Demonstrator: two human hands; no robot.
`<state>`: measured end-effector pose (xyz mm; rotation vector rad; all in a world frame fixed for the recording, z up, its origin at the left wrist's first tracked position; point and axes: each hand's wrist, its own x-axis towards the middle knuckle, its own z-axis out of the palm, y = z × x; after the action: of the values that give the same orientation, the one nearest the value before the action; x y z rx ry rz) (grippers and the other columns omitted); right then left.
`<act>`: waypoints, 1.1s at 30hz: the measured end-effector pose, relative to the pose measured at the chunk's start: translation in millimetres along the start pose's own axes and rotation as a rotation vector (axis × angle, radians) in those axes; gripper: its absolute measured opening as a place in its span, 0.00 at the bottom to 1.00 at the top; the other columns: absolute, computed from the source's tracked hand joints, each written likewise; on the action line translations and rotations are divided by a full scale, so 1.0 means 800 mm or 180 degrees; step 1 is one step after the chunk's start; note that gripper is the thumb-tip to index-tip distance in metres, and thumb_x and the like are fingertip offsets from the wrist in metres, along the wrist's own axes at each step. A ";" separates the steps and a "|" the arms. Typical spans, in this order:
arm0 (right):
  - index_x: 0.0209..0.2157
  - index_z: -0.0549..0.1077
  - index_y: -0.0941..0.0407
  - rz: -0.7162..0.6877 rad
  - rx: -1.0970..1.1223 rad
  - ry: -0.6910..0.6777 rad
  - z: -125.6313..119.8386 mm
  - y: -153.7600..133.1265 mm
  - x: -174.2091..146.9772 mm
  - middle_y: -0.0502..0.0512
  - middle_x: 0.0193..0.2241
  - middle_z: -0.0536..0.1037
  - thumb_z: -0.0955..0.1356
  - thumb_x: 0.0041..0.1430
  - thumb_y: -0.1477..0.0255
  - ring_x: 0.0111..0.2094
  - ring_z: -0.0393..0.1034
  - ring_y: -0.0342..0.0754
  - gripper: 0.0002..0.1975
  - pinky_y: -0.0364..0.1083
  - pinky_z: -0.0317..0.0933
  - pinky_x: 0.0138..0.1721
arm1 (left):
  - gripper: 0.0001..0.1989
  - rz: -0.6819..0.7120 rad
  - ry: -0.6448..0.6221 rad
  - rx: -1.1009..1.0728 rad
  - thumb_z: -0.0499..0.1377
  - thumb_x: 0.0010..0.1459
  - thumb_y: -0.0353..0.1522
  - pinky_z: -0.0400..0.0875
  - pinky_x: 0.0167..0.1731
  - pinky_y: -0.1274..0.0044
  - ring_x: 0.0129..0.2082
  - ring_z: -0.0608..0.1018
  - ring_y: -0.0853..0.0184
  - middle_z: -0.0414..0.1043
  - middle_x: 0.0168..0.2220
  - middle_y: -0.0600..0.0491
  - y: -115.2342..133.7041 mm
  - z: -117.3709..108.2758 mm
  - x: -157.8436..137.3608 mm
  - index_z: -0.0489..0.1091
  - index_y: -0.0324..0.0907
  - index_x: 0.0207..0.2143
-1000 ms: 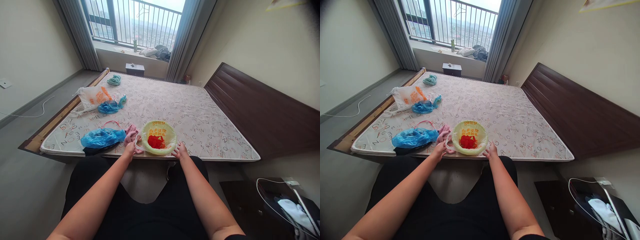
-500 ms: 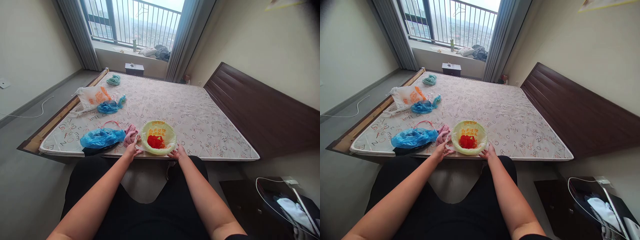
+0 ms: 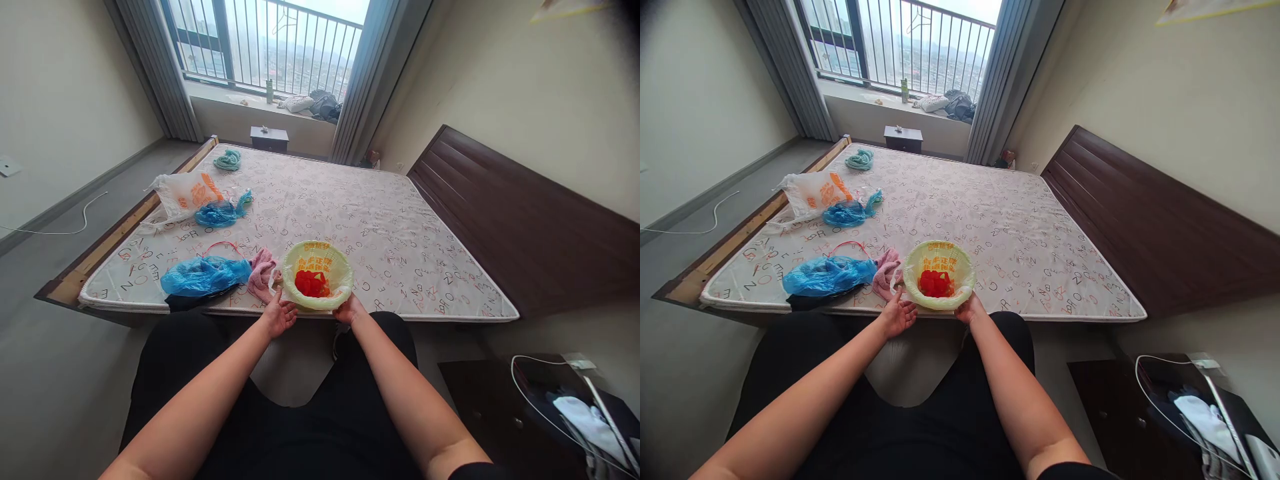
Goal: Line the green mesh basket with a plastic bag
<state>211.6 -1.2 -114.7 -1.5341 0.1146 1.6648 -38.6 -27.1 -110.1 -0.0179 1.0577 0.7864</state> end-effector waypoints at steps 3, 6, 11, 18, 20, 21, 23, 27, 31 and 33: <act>0.33 0.74 0.54 -0.0162 -0.0006 -0.0389 0.004 0.001 -0.007 0.48 0.21 0.73 0.64 0.68 0.59 0.17 0.58 0.42 0.15 0.38 0.52 0.16 | 0.28 0.0042 -0.0248 -0.0108 0.53 0.66 0.58 0.74 0.22 0.76 0.23 0.79 0.65 0.74 0.28 0.51 -0.011 0.006 0.001 0.67 0.41 0.37; 0.33 0.73 0.54 -0.0309 0.0027 -0.0613 0.004 -0.003 -0.014 0.47 0.20 0.72 0.64 0.68 0.60 0.15 0.55 0.41 0.14 0.37 0.47 0.14 | 0.26 0.0174 -0.0435 -0.0244 0.57 0.65 0.55 0.73 0.23 0.77 0.25 0.79 0.67 0.74 0.28 0.52 -0.010 0.009 0.002 0.70 0.40 0.38; 0.29 0.67 0.54 -0.0702 0.0345 -0.0625 0.007 -0.004 -0.018 0.40 0.16 0.66 0.69 0.63 0.71 0.13 0.51 0.37 0.09 0.35 0.48 0.13 | 0.10 0.0443 -0.0395 -0.0441 0.64 0.66 0.38 0.76 0.28 0.78 0.29 0.81 0.68 0.77 0.32 0.52 0.002 0.010 0.000 0.72 0.40 0.41; 0.36 0.70 0.54 -0.1331 0.0864 0.0133 0.010 -0.009 -0.008 0.45 0.27 0.79 0.68 0.56 0.83 0.27 0.76 0.42 0.10 0.40 0.75 0.30 | 0.06 0.1045 0.0219 -0.0488 0.59 0.65 0.24 0.79 0.30 0.76 0.25 0.80 0.69 0.78 0.33 0.53 0.013 0.015 0.002 0.70 0.40 0.44; 0.39 0.69 0.53 -0.1595 0.0887 0.0431 0.007 -0.010 -0.006 0.44 0.28 0.79 0.68 0.55 0.82 0.27 0.77 0.43 0.12 0.41 0.75 0.29 | 0.09 0.1407 0.0508 -0.0295 0.60 0.63 0.23 0.79 0.31 0.75 0.25 0.80 0.69 0.78 0.35 0.54 0.013 0.017 0.001 0.70 0.41 0.45; 0.39 0.69 0.52 -0.1732 0.0852 0.0542 0.006 -0.010 -0.006 0.43 0.29 0.79 0.68 0.55 0.81 0.27 0.77 0.43 0.12 0.41 0.75 0.29 | 0.10 0.1591 0.0620 -0.0162 0.61 0.62 0.23 0.79 0.31 0.75 0.25 0.80 0.69 0.78 0.36 0.53 0.013 0.019 0.000 0.70 0.41 0.45; 0.41 0.69 0.51 -0.1966 0.0757 0.0674 0.005 -0.009 -0.007 0.43 0.30 0.79 0.69 0.56 0.78 0.28 0.78 0.43 0.12 0.41 0.75 0.29 | 0.08 0.1901 0.0761 0.0070 0.60 0.62 0.24 0.80 0.32 0.75 0.25 0.80 0.70 0.78 0.36 0.53 0.012 0.021 -0.002 0.71 0.41 0.44; 0.43 0.69 0.51 -0.2058 0.1025 0.0432 0.006 -0.003 -0.017 0.46 0.35 0.81 0.68 0.63 0.73 0.34 0.80 0.43 0.08 0.42 0.77 0.36 | 0.09 0.2000 0.0643 0.0040 0.59 0.64 0.28 0.80 0.32 0.74 0.26 0.80 0.70 0.79 0.38 0.52 0.013 0.019 -0.007 0.72 0.42 0.47; 0.45 0.72 0.51 -0.1352 0.0928 -0.0123 -0.003 0.006 -0.038 0.50 0.40 0.83 0.68 0.70 0.63 0.39 0.81 0.47 0.08 0.47 0.78 0.39 | 0.13 0.1273 0.0464 -0.0205 0.61 0.67 0.37 0.80 0.30 0.75 0.25 0.80 0.69 0.79 0.34 0.53 0.021 0.009 -0.014 0.71 0.44 0.51; 0.45 0.73 0.51 -0.1025 0.0715 -0.0322 -0.011 0.012 -0.049 0.51 0.40 0.84 0.69 0.69 0.62 0.38 0.80 0.47 0.09 0.47 0.77 0.38 | 0.15 0.0875 0.0291 -0.0152 0.62 0.67 0.41 0.79 0.29 0.75 0.25 0.81 0.67 0.79 0.34 0.52 0.025 0.005 -0.019 0.72 0.42 0.51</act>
<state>208.1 -32.2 -87.2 -1.2261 -0.0004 1.4180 -51.3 -19.3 -89.4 0.0526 1.1419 1.0676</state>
